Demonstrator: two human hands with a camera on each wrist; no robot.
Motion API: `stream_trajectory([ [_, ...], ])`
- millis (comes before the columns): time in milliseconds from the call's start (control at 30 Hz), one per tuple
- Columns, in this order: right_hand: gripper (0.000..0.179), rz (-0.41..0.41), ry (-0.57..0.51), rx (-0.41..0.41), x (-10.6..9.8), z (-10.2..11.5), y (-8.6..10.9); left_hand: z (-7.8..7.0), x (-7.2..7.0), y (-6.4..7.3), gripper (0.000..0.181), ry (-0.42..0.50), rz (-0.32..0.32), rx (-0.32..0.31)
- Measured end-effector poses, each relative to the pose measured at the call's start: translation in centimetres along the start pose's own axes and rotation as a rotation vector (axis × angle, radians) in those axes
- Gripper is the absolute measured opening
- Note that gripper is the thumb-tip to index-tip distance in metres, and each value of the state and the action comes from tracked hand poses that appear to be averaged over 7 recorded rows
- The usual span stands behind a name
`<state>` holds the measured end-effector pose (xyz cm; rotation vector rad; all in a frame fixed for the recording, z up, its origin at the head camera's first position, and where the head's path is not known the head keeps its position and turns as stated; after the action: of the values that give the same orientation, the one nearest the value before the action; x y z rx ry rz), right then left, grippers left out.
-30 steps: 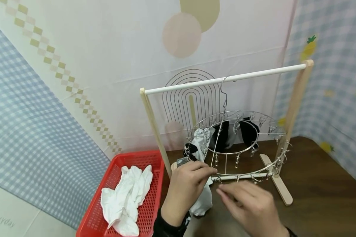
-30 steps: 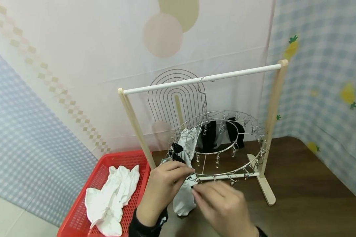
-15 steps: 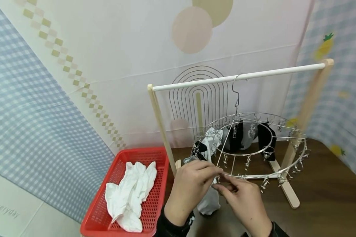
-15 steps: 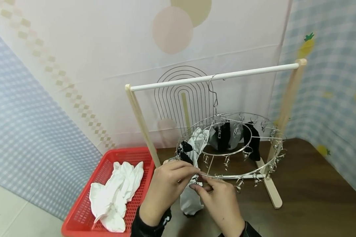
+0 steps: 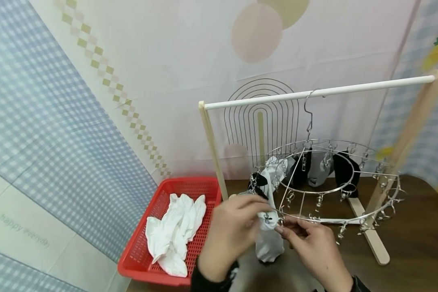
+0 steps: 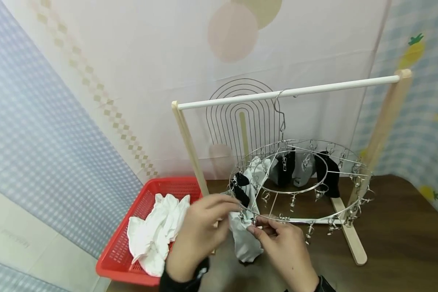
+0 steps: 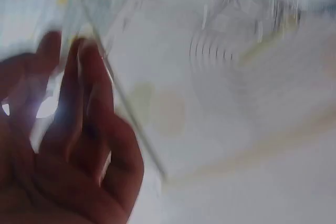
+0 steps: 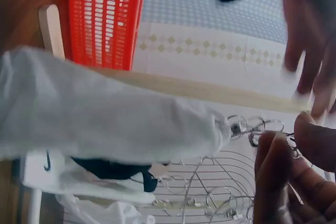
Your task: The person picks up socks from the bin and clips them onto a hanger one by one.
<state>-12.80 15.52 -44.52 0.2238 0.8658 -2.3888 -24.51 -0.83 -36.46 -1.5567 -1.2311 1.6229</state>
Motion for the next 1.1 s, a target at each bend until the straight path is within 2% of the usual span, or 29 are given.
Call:
stream_trajectory([
  [33, 0.015, 0.005, -0.006, -0.004, -0.1, 0.0, 0.0, 1.0, -0.9, -0.1, 0.034, -0.042, -0.012, -0.04],
  [67, 0.015, 0.009, -0.017, -0.012, -0.2, -0.1, 0.0, 2.4, -1.8, -0.2, 0.033, -0.101, -0.002, -0.107],
  [133, 0.017, 0.004, -0.022, -0.042, -0.3, -0.1, -0.1, 6.2, -2.5, -0.4, 0.028, -0.243, 0.086, -0.267],
  [167, 0.017, 0.002, -0.026, -0.054, -0.3, -0.1, -0.2, 8.5, -2.2, -0.4, 0.024, -0.32, 0.162, -0.337],
  [233, 0.021, 0.002, -0.037, -0.054, -0.4, -0.1, -0.3, 13.0, -1.0, 0.4, 0.015, -0.431, 0.355, -0.465],
  [300, 0.023, 0.019, -0.056, -0.044, -0.4, 0.0, -0.2, 17.1, 0.7, 2.6, 0.015, -0.499, 0.553, -0.562],
  [333, 0.023, 0.029, -0.069, -0.04, -0.3, 0.0, 0.0, 19.3, 1.8, 4.5, 0.015, -0.521, 0.622, -0.571],
  [400, 0.021, 0.032, -0.083, -0.043, -0.5, -0.1, -0.1, 23.1, 4.7, 8.1, 0.016, -0.536, 0.731, -0.551],
  [467, 0.019, 0.034, -0.099, -0.058, -0.6, -0.2, -0.1, 25.7, 7.0, 10.9, 0.014, -0.557, 0.823, -0.558],
  [533, 0.019, 0.024, -0.098, -0.087, -0.7, -0.2, -0.1, 27.7, 8.7, 12.9, 0.017, -0.578, 0.853, -0.56],
  [600, 0.018, 0.014, -0.088, -0.101, -1.0, -0.1, -0.2, 28.2, 9.6, 13.2, 0.02, -0.584, 0.863, -0.583],
  [633, 0.017, 0.021, -0.088, -0.103, -0.9, -0.1, -0.2, 28.4, 9.6, 13.4, 0.019, -0.589, 0.86, -0.601],
  [700, 0.017, 0.035, -0.075, -0.101, -0.8, 0.1, -0.1, 28.6, 9.1, 13.5, 0.016, -0.586, 0.806, -0.582],
  [767, 0.015, 0.057, -0.061, -0.073, -0.9, 0.2, -0.2, 27.4, 7.4, 11.8, 0.019, -0.542, 0.756, -0.582],
  [800, 0.016, 0.066, -0.05, -0.056, -0.9, 0.2, -0.2, 27.9, 6.6, 11.6, 0.023, -0.48, 0.704, -0.557],
  [900, 0.014, 0.071, -0.016, -0.033, -1.3, 0.2, -0.4, 24.2, 2.3, 7.3, 0.019, -0.313, 0.621, -0.58],
  [933, 0.014, 0.063, -0.008, -0.036, -1.4, 0.1, -0.5, 22.4, 0.6, 5.7, 0.018, -0.252, 0.594, -0.594],
  [1000, 0.013, 0.036, -0.001, -0.058, -1.6, 0.1, -0.5, 19.5, -2.4, 3.6, 0.015, -0.143, 0.531, -0.579],
  [1033, 0.013, 0.026, -0.007, -0.067, -1.7, 0.1, -0.6, 16.5, -4.1, 1.7, 0.015, -0.127, 0.511, -0.6],
  [1100, 0.014, 0.009, -0.026, -0.07, -1.8, 0.1, -0.5, 13.3, -6.5, 0.4, 0.012, -0.04, 0.433, -0.545],
])
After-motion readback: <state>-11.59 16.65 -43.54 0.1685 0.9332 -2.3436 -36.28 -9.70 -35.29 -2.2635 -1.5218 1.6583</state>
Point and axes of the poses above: each hand's wrist, its own y-axis away from the middle knuckle, its own x-axis out of the palm, z = x × y, the point moved 3 cm from there along -y, towards the middle knuckle, and after that the axes turned 14 degrees about -z, right-handed, at the moved point
